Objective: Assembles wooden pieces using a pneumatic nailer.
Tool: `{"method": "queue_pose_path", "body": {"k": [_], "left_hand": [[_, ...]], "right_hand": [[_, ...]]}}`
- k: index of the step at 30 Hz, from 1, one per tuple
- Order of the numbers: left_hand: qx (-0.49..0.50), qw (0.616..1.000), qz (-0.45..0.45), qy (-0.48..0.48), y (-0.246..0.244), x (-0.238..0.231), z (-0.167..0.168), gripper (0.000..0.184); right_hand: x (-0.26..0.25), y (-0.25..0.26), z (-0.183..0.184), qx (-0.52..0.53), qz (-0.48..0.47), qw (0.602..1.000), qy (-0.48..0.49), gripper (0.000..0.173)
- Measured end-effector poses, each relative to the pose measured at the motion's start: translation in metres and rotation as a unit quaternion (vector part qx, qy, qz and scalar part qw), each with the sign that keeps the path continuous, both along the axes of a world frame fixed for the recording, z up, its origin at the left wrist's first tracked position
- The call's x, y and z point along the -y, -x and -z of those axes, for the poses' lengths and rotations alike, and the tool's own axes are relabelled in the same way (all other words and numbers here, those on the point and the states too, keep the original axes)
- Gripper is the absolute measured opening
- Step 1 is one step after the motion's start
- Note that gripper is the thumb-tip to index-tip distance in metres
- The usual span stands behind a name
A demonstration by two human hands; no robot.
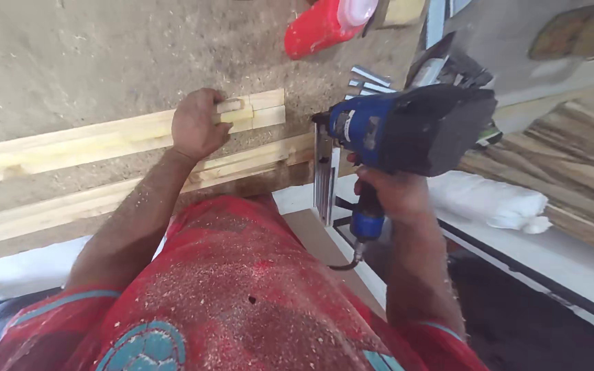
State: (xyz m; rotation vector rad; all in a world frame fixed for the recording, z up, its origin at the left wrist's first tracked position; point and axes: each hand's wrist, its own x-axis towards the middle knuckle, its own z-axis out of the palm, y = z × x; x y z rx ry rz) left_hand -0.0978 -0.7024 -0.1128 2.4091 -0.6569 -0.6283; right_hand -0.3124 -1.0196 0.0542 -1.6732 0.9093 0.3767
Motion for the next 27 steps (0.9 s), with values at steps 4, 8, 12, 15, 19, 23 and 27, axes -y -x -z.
{"method": "queue_pose_path", "body": {"k": [4,8,12,15,19,23,27], "left_hand": [[-0.007,1.000,0.011,0.005,-0.002,-0.004,0.003,0.057],[-0.019,0.999,0.024,0.029,-0.004,-0.005,0.003,0.056],[-0.025,0.998,0.038,0.047,-0.007,-0.009,0.006,0.050],[-0.014,0.997,0.025,0.075,-0.005,-0.011,0.009,0.045],[-0.035,0.997,0.045,0.054,-0.008,-0.010,0.003,0.042],[-0.044,0.994,0.074,0.072,-0.012,-0.013,0.002,0.042],[-0.002,0.990,0.095,0.105,-0.018,-0.027,0.003,0.026]], "right_hand": [[-0.061,-0.018,-0.042,0.005,-0.015,0.999,0.049,0.024],[-0.109,-0.046,-0.044,0.019,-0.037,0.999,0.027,0.019],[-0.147,-0.074,-0.026,0.011,-0.062,0.998,0.031,0.013],[-0.160,-0.078,-0.024,-0.003,-0.073,0.996,0.055,0.015],[-0.175,-0.080,-0.025,-0.017,-0.114,0.987,0.110,0.014],[-0.186,-0.095,-0.034,-0.045,-0.155,0.975,0.151,0.018],[-0.190,-0.099,-0.035,-0.087,-0.140,0.977,0.134,0.023]]}}
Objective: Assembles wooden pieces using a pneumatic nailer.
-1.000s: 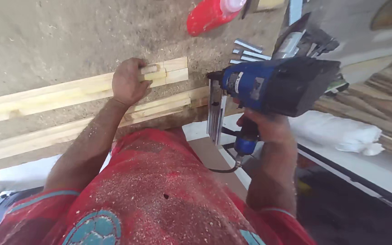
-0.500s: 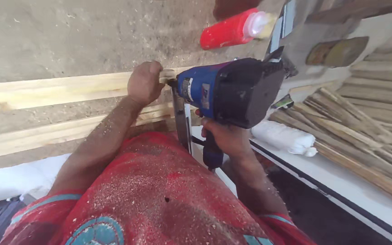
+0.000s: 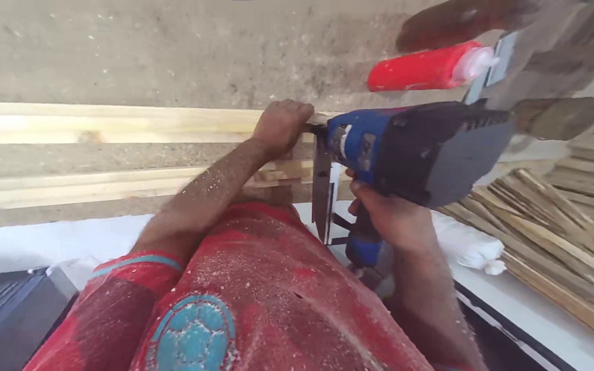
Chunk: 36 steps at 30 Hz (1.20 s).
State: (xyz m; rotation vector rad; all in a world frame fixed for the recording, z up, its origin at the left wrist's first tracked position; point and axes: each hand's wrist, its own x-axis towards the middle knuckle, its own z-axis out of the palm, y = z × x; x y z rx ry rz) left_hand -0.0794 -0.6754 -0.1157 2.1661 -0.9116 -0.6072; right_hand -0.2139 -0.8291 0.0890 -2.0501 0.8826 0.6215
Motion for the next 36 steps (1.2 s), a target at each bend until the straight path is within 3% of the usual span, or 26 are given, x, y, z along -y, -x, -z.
{"method": "queue_pose_path", "body": {"k": [3,8,11,14,18,26,29,36], "left_hand": [[-0.003,0.998,-0.012,-0.061,-0.012,-0.053,-0.012,0.030],[-0.014,0.991,-0.038,-0.124,-0.033,-0.197,-0.023,0.035],[-0.019,0.992,-0.055,-0.114,-0.041,-0.239,-0.021,0.038],[-0.026,0.992,-0.057,-0.114,-0.041,-0.237,-0.021,0.059],[-0.023,0.986,-0.086,-0.145,-0.034,-0.225,-0.020,0.055],[0.035,0.984,-0.128,-0.118,-0.024,-0.219,-0.013,0.046],[0.026,0.983,-0.139,-0.120,-0.025,-0.220,-0.012,0.052],[-0.017,0.981,-0.155,-0.114,-0.031,-0.229,-0.007,0.060]], "right_hand": [[-0.003,0.001,0.001,-0.003,0.037,0.999,-0.001,0.025],[-0.002,0.006,0.003,0.005,0.055,0.998,-0.012,0.029],[-0.001,0.005,0.006,0.005,0.054,0.998,-0.011,0.031],[0.001,0.004,0.005,0.003,0.054,0.998,-0.007,0.031],[0.006,0.008,0.006,0.027,0.053,0.998,-0.021,0.033],[0.010,0.011,0.007,0.012,0.071,0.996,-0.050,0.035],[0.009,0.016,0.005,0.040,0.090,0.993,-0.064,0.027],[0.009,0.021,0.010,0.030,0.074,0.995,-0.059,0.032]]}}
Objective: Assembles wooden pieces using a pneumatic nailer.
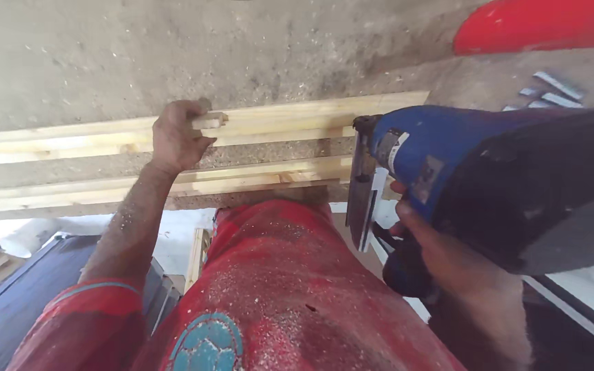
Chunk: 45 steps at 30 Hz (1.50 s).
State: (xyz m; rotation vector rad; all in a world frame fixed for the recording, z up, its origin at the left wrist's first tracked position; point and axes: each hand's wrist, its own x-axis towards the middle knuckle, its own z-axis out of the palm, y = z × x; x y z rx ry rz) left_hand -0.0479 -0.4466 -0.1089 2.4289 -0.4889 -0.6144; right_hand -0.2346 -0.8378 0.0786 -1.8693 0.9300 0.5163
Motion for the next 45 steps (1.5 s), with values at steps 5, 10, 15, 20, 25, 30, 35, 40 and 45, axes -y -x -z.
{"method": "queue_pose_path", "body": {"k": [5,10,15,20,25,30,35,40,45], "left_hand": [[-0.003,1.000,-0.002,-0.007,0.000,0.001,-0.001,0.060],[-0.007,1.000,0.009,0.005,-0.002,-0.003,0.001,0.059],[-0.038,0.999,0.014,0.009,-0.005,-0.004,-0.002,0.057],[-0.023,0.998,0.051,0.027,-0.010,-0.008,0.001,0.053],[-0.032,0.994,0.096,0.042,-0.015,-0.009,0.000,0.051],[0.004,0.985,0.161,0.070,-0.028,-0.030,0.000,0.026],[-0.004,0.993,0.115,0.010,-0.042,-0.148,-0.013,0.032],[-0.018,0.998,0.053,-0.035,-0.054,-0.239,-0.026,0.040],[-0.004,0.995,0.050,-0.091,-0.040,-0.226,-0.022,0.085]], "right_hand": [[-0.013,0.019,-0.002,0.028,-0.006,0.999,0.017,0.029],[-0.072,0.023,-0.013,0.011,-0.068,0.997,0.028,0.030],[-0.155,-0.018,0.000,0.024,-0.088,0.996,0.012,0.025],[-0.202,-0.030,0.006,0.017,-0.050,0.998,0.032,0.023],[-0.217,-0.049,-0.006,0.019,-0.078,0.995,0.057,0.018],[-0.223,-0.055,-0.006,-0.018,-0.043,0.998,0.031,0.025],[-0.217,-0.044,-0.002,-0.014,-0.037,0.999,0.006,0.029],[-0.208,-0.041,0.002,0.019,-0.040,0.999,-0.012,0.033],[-0.206,-0.046,-0.002,0.014,-0.033,0.999,-0.029,0.029]]}}
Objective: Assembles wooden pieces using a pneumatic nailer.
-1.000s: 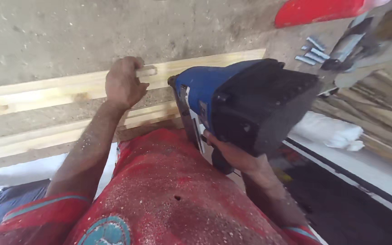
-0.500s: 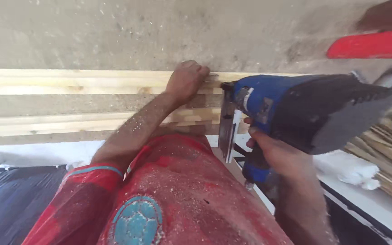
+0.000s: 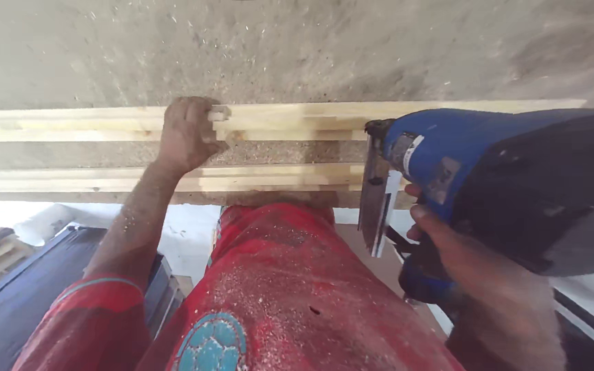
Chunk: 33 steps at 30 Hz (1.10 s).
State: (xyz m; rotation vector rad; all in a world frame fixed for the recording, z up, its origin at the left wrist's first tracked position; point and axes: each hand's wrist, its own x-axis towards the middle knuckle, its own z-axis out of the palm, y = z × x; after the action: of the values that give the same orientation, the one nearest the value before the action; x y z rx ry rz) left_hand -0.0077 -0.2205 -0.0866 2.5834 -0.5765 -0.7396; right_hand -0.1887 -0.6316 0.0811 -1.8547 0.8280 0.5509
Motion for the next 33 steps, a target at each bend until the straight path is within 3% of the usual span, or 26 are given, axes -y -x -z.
{"method": "queue_pose_path", "body": {"k": [2,6,18,22,26,29,33], "left_hand": [[0.032,0.999,0.012,-0.029,0.004,0.003,0.006,0.090],[0.030,0.999,-0.003,-0.029,0.002,0.008,0.009,0.075],[0.032,0.999,0.011,0.007,-0.004,0.003,0.011,0.069],[0.016,1.000,0.013,0.015,-0.006,0.004,0.010,0.068],[0.015,0.999,0.014,0.032,-0.006,-0.001,0.012,0.065],[0.023,0.999,0.016,0.047,-0.005,-0.002,0.013,0.058],[0.023,0.997,0.026,0.068,-0.007,-0.008,0.019,0.059]], "right_hand": [[-0.003,-0.002,0.000,0.001,0.006,1.000,0.001,0.029],[-0.010,-0.002,0.000,-0.012,0.017,0.999,0.030,0.031],[-0.059,0.000,0.003,0.011,0.093,0.994,0.059,0.030],[-0.098,0.007,-0.007,0.039,0.107,0.992,0.058,0.023],[-0.145,0.004,-0.014,0.059,0.063,0.996,-0.003,0.011],[-0.177,-0.009,-0.004,0.059,0.042,0.997,-0.023,0.018],[-0.208,-0.022,0.012,0.032,0.016,0.999,0.027,0.022]]}}
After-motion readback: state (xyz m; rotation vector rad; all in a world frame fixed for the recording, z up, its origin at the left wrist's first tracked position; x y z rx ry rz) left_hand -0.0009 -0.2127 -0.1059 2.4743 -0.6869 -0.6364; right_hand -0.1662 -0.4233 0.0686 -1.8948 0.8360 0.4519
